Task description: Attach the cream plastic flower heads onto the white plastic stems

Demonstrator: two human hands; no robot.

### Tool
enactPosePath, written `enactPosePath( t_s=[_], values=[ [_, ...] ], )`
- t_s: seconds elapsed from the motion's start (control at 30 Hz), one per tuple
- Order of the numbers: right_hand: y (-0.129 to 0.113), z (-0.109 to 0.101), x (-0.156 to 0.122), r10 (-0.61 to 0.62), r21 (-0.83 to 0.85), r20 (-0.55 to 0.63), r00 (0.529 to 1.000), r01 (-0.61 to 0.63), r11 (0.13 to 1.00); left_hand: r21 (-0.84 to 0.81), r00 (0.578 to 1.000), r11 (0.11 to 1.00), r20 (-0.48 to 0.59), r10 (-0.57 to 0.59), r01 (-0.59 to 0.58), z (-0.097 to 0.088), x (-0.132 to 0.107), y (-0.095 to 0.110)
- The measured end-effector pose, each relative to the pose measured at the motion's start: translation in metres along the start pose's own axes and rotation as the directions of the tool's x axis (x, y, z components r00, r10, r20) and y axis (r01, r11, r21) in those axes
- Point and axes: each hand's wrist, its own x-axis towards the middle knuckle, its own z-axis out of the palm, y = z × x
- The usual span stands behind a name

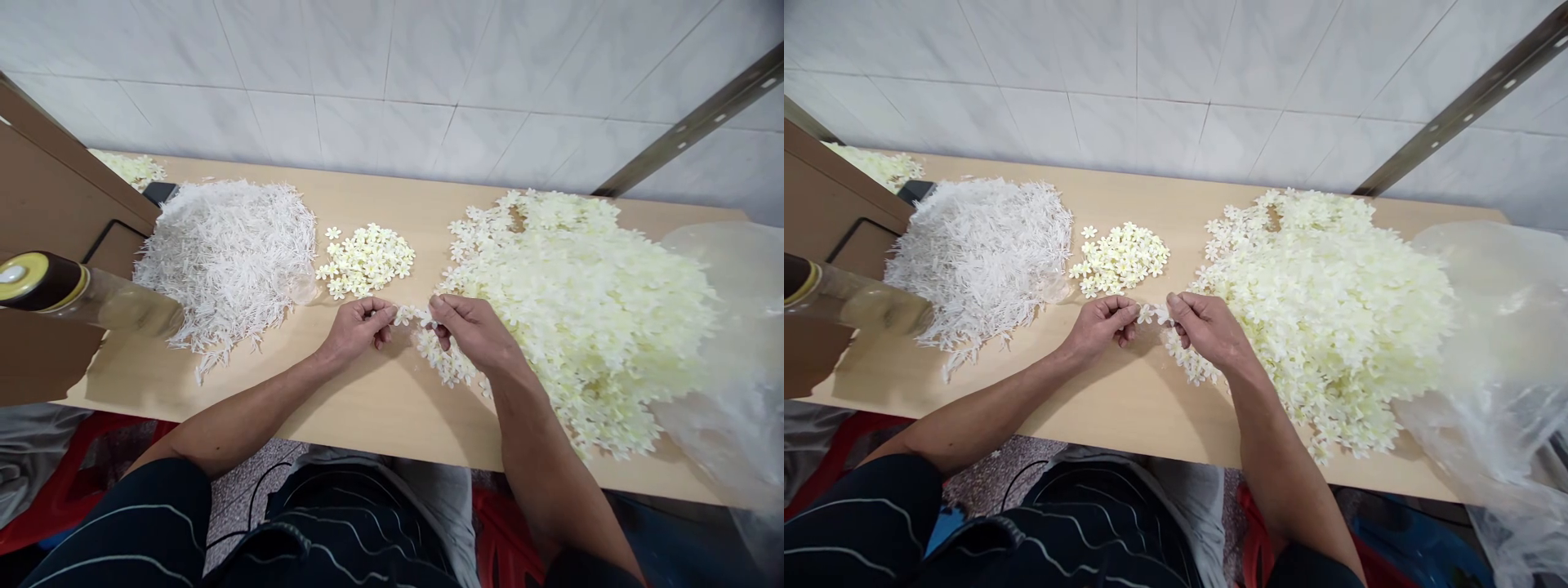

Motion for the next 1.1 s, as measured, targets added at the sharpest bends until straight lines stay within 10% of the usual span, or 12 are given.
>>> enactPosePath(
  t_s=[0.13, 0.5, 0.63, 0.87, 1.1],
  values=[
    [-0.006, -0.027, -0.009, -0.068, -0.29, 0.147, 0.987, 0.109, 0.951, -0.007, 1.0, 1.0, -0.006, 0.023, -0.023, -0.001, 0.001, -0.001],
    [-0.003, -0.049, -0.023, -0.033, -0.715, -0.023, 0.999, 0.006, 0.7, 0.089, 0.999, 0.996, 0.043, 0.004, -0.008, 0.003, -0.005, -0.004],
    [-0.005, -0.036, -0.019, -0.103, -0.591, -0.161, 0.981, -0.013, 0.806, 0.123, 0.999, 0.992, 0.05, 0.012, -0.018, 0.005, -0.007, -0.006],
    [-0.004, 0.001, -0.005, -0.048, -0.287, 0.126, 0.991, 0.082, 0.954, 0.125, 0.995, 0.989, 0.067, 0.073, -0.081, 0.006, -0.007, -0.009],
    [0.0, 0.004, -0.001, 0.032, -0.025, 0.152, 0.988, -0.029, 0.999, 0.124, 0.995, 0.988, 0.041, 0.093, -0.097, 0.008, -0.007, -0.009]
  ],
)
